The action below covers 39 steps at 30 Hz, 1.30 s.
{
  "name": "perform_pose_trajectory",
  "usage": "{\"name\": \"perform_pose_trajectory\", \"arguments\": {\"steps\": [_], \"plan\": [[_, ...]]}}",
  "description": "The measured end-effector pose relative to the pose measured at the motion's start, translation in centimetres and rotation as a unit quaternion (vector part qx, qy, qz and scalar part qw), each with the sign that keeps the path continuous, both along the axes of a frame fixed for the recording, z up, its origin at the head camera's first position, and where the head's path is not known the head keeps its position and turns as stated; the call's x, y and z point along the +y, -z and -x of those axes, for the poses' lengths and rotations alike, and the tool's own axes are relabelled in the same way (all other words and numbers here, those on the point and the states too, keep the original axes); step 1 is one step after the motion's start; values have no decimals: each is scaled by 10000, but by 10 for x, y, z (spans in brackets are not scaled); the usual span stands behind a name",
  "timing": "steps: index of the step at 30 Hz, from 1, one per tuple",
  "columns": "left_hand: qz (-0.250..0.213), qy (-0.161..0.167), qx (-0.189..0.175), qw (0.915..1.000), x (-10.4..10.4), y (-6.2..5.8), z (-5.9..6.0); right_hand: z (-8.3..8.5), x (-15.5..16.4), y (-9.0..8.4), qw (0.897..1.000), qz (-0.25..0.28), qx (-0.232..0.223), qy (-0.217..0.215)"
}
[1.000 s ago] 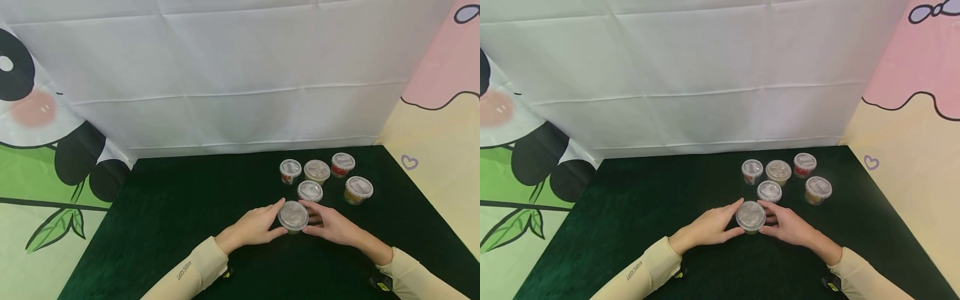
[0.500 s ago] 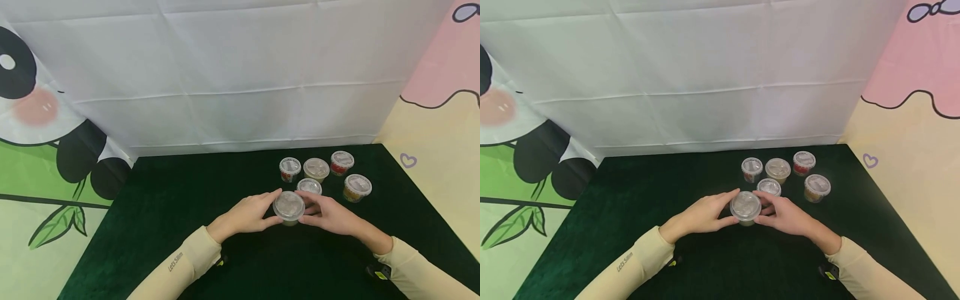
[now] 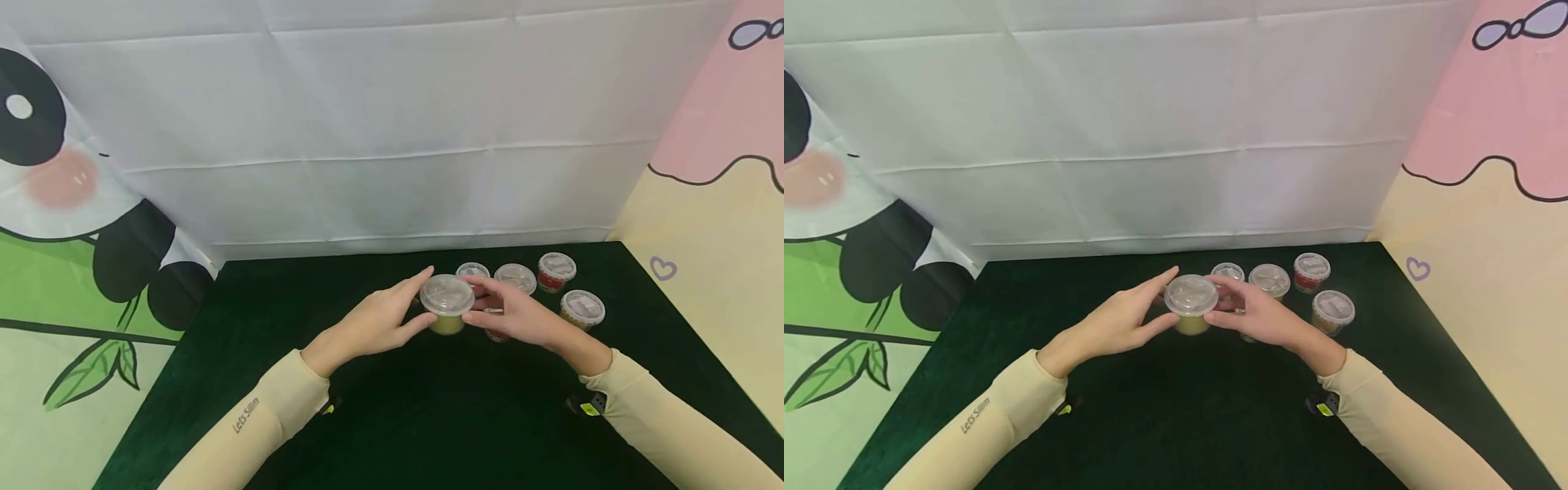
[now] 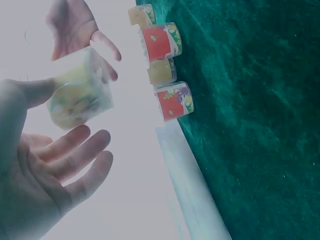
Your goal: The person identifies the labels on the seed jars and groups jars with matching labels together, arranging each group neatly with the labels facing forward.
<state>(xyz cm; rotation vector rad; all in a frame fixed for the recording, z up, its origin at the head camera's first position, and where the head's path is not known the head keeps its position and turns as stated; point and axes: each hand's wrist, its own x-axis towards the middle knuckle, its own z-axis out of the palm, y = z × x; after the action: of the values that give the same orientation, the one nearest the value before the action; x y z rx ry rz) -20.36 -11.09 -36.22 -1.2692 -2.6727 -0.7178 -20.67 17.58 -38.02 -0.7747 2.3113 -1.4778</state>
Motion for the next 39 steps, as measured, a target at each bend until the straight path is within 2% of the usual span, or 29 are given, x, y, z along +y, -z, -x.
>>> {"name": "perform_pose_trajectory", "arguments": {"steps": [6,10,16,19,24,27,33,39], "plan": [[-629,-315,-302,9971,-4,1,7,16,-13,-8,9961,671,-577,16],[-867,-478,-544,9936,-5,6,11,22,-18,-8,9925,892,-830,10],[-929,-654,-468,9924,-2,12,14,32,-22,-2,9877,1182,-1024,-69],[-938,-923,-502,9900,-1,16,14,35,-25,1,9852,1319,-1097,15],[-1130,-1416,-841,9798,7,21,14,35,-26,2,9803,1536,-1230,200],[-1286,-1326,-1191,9755,8,20,17,37,-26,-1,9796,1558,-1237,296],[-1387,-994,-2130,9620,6,24,17,34,-22,3,9800,1398,-1373,345],[-1317,-1026,-2371,9570,1,25,16,33,-25,8,9809,1341,-1380,287]]}}
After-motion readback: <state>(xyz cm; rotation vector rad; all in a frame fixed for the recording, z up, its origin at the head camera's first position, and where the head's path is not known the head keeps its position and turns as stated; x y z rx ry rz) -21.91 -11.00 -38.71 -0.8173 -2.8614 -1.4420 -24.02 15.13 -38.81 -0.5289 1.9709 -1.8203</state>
